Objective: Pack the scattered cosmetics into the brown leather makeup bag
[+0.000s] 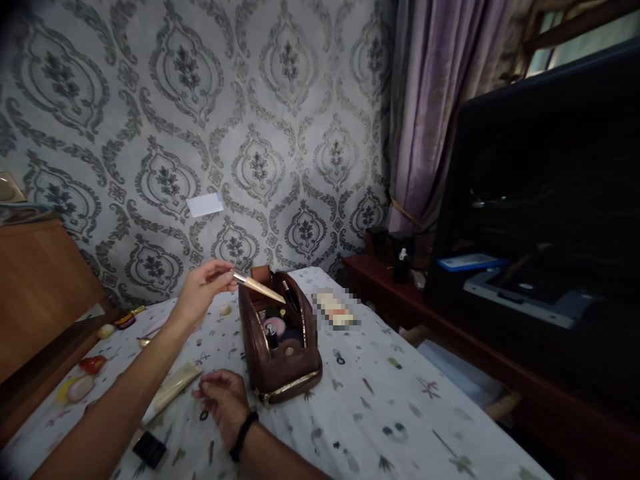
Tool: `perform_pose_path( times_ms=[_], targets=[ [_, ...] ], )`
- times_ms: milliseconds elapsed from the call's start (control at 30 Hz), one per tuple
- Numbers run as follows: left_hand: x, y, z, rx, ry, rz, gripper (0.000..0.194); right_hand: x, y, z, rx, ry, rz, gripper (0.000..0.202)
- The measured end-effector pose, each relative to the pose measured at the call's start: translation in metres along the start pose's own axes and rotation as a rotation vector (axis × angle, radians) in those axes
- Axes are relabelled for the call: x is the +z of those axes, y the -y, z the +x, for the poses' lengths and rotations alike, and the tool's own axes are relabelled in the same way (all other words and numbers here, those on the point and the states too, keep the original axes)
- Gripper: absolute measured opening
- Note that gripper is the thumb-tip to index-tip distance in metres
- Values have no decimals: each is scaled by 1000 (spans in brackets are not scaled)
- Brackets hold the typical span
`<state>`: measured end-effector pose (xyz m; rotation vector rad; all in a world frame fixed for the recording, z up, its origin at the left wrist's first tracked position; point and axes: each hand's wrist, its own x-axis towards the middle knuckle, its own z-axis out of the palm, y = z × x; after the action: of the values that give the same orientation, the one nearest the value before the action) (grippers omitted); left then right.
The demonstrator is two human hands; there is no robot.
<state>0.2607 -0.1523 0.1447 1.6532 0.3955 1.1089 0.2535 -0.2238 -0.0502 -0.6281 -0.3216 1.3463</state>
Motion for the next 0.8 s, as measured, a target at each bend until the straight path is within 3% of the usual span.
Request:
perform_pose_path(
  times_ms=[200, 367, 600, 800],
  targets=[
    [37, 18, 23, -68, 147, 81, 12, -2, -1, 2, 1, 7, 0, 41],
    [59, 25, 31, -80, 203, 220, 11, -2, -1, 3, 15, 26, 0, 41],
    [77, 40, 33, -41, 268, 397, 12, -1, 0, 2, 28, 29, -6, 39],
    [82, 55, 32, -28, 304, 627, 12, -5, -2, 4, 35, 80, -13, 38]
  ],
)
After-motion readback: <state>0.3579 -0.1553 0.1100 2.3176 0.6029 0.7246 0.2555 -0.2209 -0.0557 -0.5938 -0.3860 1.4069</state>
